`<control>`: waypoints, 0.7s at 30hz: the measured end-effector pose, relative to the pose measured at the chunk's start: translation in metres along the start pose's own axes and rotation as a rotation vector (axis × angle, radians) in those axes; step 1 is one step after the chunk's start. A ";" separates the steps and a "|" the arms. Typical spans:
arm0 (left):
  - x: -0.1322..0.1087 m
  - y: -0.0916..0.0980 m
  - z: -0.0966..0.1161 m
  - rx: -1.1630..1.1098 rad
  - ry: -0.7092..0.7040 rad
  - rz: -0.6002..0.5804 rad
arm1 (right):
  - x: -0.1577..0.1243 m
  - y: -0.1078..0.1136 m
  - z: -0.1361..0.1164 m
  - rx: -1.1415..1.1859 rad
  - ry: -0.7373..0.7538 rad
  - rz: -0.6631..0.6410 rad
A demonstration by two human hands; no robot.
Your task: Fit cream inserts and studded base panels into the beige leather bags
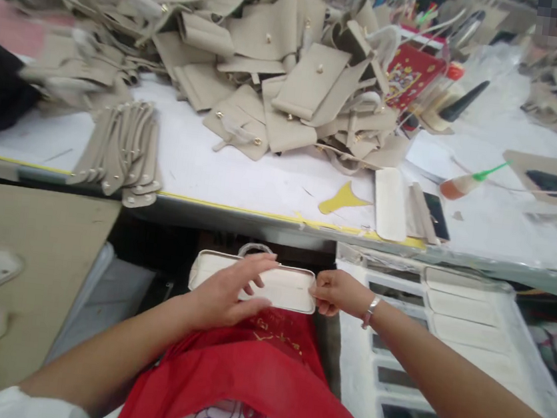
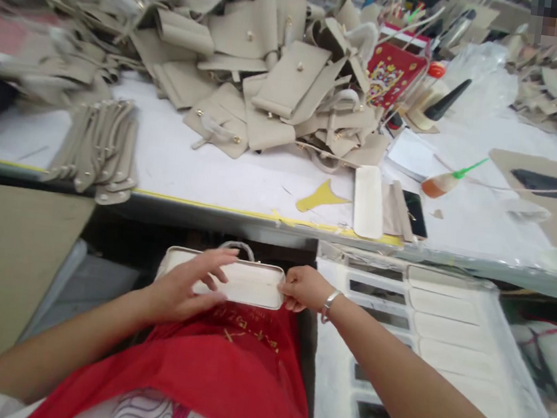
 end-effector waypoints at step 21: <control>0.009 0.054 -0.097 0.021 0.313 -0.105 | -0.005 0.020 -0.026 -0.240 0.324 0.140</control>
Point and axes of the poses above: each hand's wrist, its own x-axis towards the middle knuckle, its own y-axis out of the back of the hand, z = x × y, the point moved 9 cm from there along x, towards the middle knuckle, and after that the axes turned 9 degrees about y, right-handed, at the moved point
